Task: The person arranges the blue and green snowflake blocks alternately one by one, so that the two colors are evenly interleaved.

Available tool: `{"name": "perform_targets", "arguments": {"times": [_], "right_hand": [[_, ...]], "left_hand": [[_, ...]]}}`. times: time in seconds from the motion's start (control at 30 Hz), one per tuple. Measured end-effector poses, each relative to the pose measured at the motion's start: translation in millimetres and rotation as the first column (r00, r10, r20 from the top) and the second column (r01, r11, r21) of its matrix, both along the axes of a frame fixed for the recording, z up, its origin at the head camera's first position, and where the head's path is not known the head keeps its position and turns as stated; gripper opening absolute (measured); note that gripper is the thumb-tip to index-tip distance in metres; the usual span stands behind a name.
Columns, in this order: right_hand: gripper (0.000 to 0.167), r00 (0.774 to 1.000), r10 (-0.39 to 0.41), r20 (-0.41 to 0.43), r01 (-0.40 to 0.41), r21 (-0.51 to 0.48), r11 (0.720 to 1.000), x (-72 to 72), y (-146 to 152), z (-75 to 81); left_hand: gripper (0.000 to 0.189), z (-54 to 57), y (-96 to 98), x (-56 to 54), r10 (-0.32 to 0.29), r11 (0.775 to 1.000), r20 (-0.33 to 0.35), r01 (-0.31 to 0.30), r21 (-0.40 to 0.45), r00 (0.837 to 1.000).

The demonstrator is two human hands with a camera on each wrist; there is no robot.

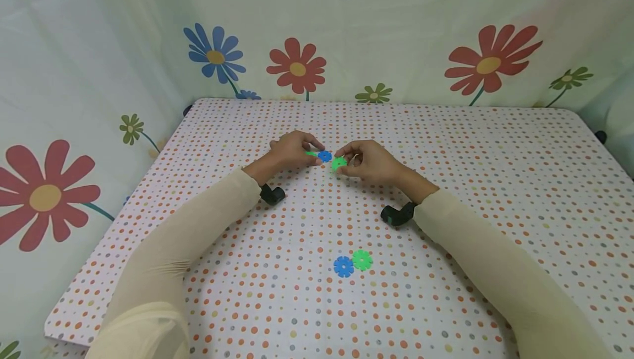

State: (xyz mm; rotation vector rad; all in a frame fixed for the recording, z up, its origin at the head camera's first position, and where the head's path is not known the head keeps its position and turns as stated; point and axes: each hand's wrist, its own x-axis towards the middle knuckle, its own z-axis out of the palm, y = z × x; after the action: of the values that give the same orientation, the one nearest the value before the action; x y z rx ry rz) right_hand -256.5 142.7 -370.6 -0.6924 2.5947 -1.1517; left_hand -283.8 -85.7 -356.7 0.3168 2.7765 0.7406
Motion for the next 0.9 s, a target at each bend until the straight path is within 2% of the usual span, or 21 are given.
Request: {"name": "perform_targets", "arguments": {"times": [0.23, 0.43, 0.9], "right_hand": [[0.037, 0.998, -0.053, 0.017, 0.054, -0.015, 0.998, -19.1, 1, -3.2], [0.037, 0.992, -0.120, 0.041, 0.121, -0.004, 0.993, -29.1, -2, -8.6], [0.035, 0.979, -0.202, 0.022, 0.200, 0.052, 0.978, -21.2, -9, -4.6]], "left_hand": [[0.030, -2.8, -4.0, -3.4, -0.009, 1.000, 0.011, 0.009, 0.024, 1.000], [0.029, -3.0, -5.2, -4.4, 0.000, 1.000, 0.023, -0.001, 0.028, 1.000], [0.027, -3.4, -3.6, -1.5, 0.000, 0.999, -0.001, 0.000, 0.039, 1.000]]}}
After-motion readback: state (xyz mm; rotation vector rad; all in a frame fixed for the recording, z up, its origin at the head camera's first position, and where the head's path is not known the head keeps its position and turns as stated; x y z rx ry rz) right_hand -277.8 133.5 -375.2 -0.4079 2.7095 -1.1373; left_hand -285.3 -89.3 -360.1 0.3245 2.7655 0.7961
